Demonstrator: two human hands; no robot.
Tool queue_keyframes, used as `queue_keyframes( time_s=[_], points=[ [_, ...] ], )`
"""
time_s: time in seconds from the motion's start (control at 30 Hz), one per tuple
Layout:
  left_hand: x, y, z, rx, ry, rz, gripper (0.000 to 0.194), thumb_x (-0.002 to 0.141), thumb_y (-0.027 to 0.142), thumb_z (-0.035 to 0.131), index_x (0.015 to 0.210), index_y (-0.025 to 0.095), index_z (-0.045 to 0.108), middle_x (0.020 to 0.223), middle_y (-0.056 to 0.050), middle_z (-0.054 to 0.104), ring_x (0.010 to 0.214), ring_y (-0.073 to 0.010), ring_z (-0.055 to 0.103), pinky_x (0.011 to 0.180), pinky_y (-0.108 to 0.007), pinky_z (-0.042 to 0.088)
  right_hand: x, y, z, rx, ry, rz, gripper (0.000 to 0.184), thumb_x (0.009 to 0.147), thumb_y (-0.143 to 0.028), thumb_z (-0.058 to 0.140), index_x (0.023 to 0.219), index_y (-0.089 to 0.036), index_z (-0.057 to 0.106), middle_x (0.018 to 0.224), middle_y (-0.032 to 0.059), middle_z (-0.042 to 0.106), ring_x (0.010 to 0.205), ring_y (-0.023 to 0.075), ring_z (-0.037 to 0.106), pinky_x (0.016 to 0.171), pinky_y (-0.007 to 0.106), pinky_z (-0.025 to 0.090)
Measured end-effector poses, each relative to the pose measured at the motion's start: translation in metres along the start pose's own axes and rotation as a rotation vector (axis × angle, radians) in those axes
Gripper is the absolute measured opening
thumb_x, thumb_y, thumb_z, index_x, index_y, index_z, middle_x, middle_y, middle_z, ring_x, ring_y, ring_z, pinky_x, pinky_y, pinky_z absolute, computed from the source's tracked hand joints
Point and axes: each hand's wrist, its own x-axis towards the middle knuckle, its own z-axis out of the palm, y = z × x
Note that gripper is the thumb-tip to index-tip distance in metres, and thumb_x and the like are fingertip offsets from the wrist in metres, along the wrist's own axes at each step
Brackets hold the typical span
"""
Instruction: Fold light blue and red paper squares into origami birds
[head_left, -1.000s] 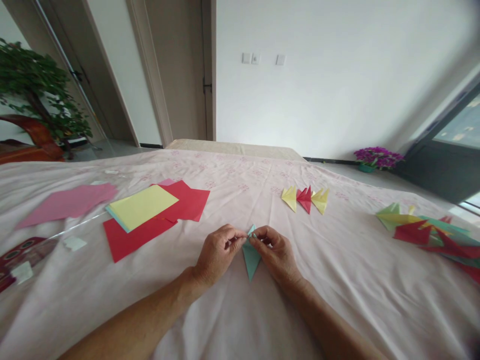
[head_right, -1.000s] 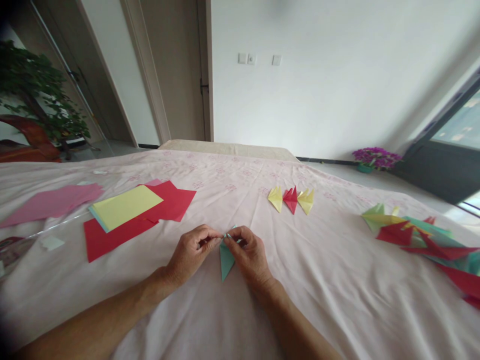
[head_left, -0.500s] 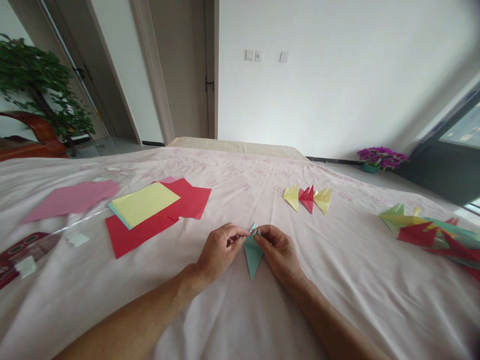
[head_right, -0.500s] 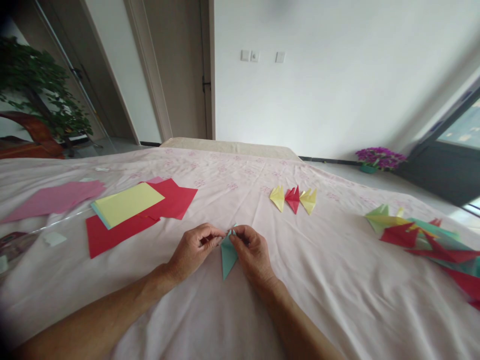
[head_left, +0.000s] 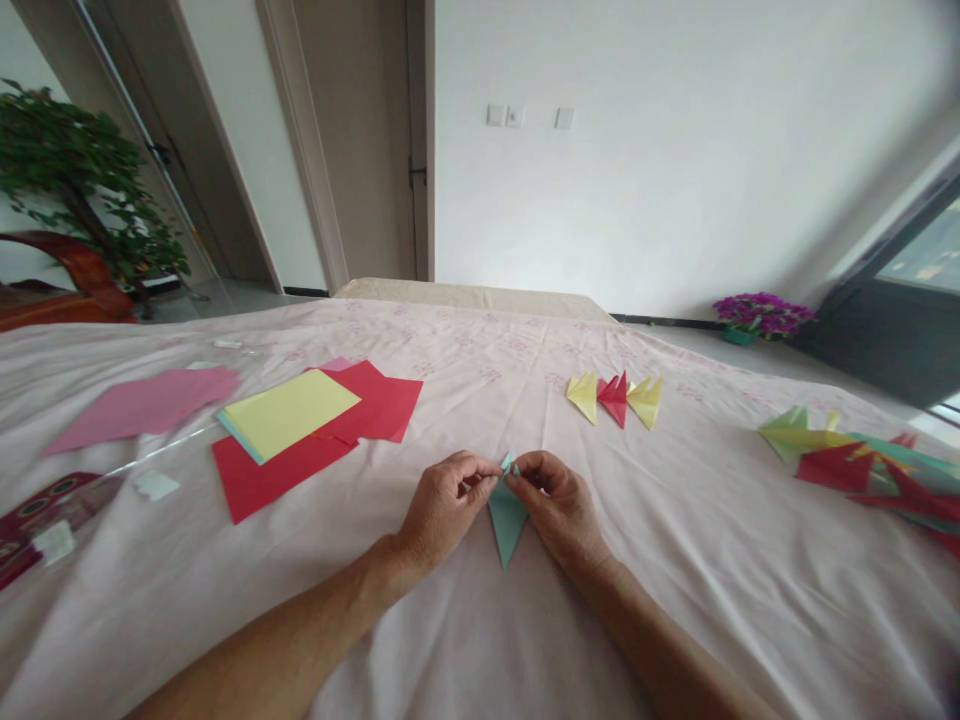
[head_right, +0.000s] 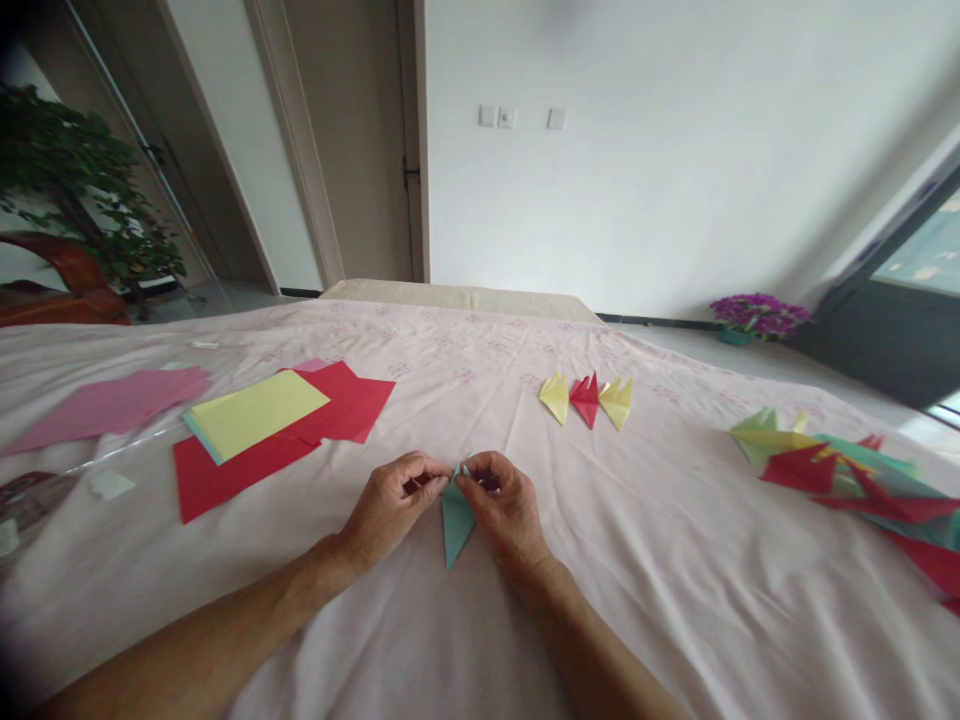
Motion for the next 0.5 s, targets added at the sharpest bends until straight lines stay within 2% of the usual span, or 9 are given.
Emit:
queue_keyframes(
  time_s=[0.17, 0.37, 0.5],
  points=[
    [0.0, 0.009, 0.002, 0.005, 0.058, -0.067, 0.015, 0.087, 0.027, 0.058, 0.086, 0.018, 0.07, 0.082, -0.003, 0.071, 0.075, -0.0156, 0.065, 0.068, -0.023, 0.049, -0.001, -0.006, 0.0, -0.043, 0.008, -0.056, 0.015, 0.079, -0.034, 0.067, 0.075, -0.019, 0.063, 0.067, -0.0004, 0.062, 0.061, 0.0137, 0.053, 0.057, 0.024, 0.043],
    [0.003, 0.02, -0.001, 0.053, 0.081, -0.135, 0.029, 0.085, 0.043, 0.059, 0.077, 0.017, 0.067, 0.072, -0.002, 0.07, 0.067, -0.0154, 0.063, 0.061, -0.022, 0.047, -0.002, -0.008, 0.002, -0.074, 0.001, -0.145, 0.014, 0.079, -0.03, 0.067, 0.071, -0.02, 0.063, 0.066, -0.0007, 0.061, 0.061, 0.0136, 0.055, 0.057, 0.024, 0.044],
    [0.008, 0.023, -0.003, 0.125, 0.076, -0.162, 0.028, 0.083, 0.043, 0.061, 0.073, 0.017, 0.066, 0.069, -0.001, 0.069, 0.065, -0.0154, 0.062, 0.06, -0.023, 0.046, -0.002, -0.007, 0.002, -0.078, -0.008, -0.179, 0.01, 0.08, -0.025, 0.066, 0.072, -0.021, 0.063, 0.068, -0.0009, 0.06, 0.063, 0.0139, 0.055, 0.059, 0.025, 0.045]
  ],
)
